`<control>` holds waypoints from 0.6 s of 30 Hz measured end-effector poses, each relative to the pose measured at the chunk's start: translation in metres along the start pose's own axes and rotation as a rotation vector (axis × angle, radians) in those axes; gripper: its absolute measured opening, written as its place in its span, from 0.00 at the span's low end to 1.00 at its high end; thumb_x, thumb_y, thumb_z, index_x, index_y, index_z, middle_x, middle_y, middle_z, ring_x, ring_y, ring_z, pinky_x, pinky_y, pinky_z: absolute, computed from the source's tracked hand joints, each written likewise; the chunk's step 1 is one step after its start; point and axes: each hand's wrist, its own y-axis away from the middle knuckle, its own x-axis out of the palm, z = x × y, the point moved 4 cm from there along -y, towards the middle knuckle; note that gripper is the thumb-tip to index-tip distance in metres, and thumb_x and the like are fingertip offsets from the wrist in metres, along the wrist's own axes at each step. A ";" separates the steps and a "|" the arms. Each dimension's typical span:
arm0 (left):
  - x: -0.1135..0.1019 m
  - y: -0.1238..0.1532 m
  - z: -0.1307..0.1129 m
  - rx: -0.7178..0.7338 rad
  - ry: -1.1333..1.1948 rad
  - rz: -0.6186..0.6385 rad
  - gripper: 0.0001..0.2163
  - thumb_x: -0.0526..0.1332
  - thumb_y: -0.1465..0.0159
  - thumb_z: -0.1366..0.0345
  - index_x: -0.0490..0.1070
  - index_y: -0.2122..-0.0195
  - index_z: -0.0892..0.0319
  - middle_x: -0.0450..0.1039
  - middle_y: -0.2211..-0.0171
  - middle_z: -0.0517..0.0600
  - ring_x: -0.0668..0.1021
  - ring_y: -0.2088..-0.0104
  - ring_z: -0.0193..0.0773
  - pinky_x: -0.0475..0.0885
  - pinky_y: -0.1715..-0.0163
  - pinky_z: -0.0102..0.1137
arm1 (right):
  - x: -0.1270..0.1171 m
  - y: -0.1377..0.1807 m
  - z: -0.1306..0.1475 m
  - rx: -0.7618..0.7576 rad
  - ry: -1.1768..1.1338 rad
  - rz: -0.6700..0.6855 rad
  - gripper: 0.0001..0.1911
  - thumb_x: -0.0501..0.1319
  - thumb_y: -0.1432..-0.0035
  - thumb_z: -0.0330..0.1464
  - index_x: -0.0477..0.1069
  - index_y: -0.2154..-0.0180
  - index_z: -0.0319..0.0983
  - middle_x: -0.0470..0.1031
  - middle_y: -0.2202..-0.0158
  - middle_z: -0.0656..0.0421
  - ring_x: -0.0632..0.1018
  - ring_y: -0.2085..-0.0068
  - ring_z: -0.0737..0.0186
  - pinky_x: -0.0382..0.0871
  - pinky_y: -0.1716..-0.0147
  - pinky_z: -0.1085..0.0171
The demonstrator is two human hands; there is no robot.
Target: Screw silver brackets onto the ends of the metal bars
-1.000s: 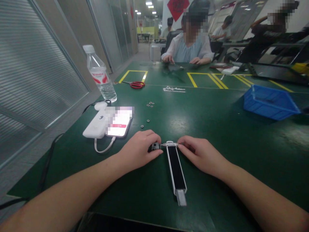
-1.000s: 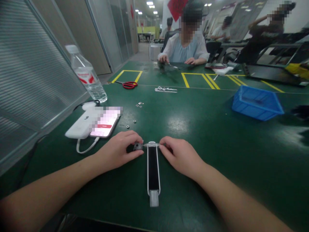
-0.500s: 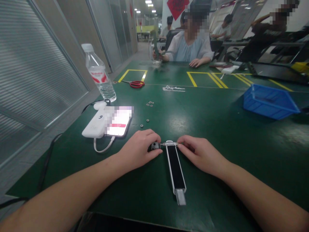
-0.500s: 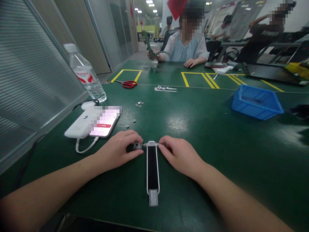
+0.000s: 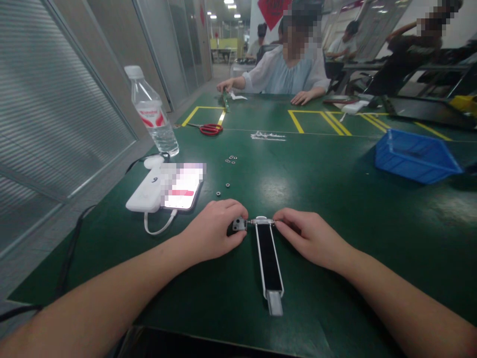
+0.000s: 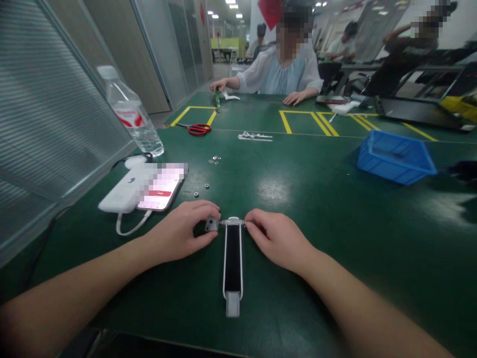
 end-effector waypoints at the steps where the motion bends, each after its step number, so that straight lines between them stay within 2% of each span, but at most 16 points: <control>1: 0.000 0.000 0.000 0.002 0.003 0.002 0.08 0.63 0.42 0.70 0.71 0.60 0.60 0.74 0.57 0.52 0.76 0.56 0.44 0.71 0.54 0.41 | 0.000 0.000 0.000 -0.004 -0.006 0.001 0.11 0.51 0.35 0.35 0.70 0.62 0.39 0.74 0.71 0.59 0.73 0.70 0.62 0.62 0.70 0.63; 11: 0.000 -0.002 0.002 0.006 0.076 -0.019 0.06 0.63 0.40 0.71 0.71 0.62 0.60 0.72 0.58 0.51 0.75 0.59 0.40 0.73 0.59 0.36 | 0.001 0.000 -0.001 0.005 0.012 -0.004 0.11 0.52 0.36 0.35 0.71 0.62 0.39 0.74 0.72 0.59 0.72 0.72 0.63 0.62 0.71 0.64; 18: 0.001 -0.002 0.000 -0.002 0.045 -0.027 0.05 0.64 0.40 0.71 0.72 0.63 0.59 0.73 0.57 0.51 0.76 0.57 0.41 0.70 0.55 0.39 | 0.001 0.000 0.000 -0.012 0.032 -0.001 0.11 0.52 0.36 0.35 0.71 0.63 0.39 0.73 0.73 0.60 0.71 0.72 0.64 0.61 0.72 0.65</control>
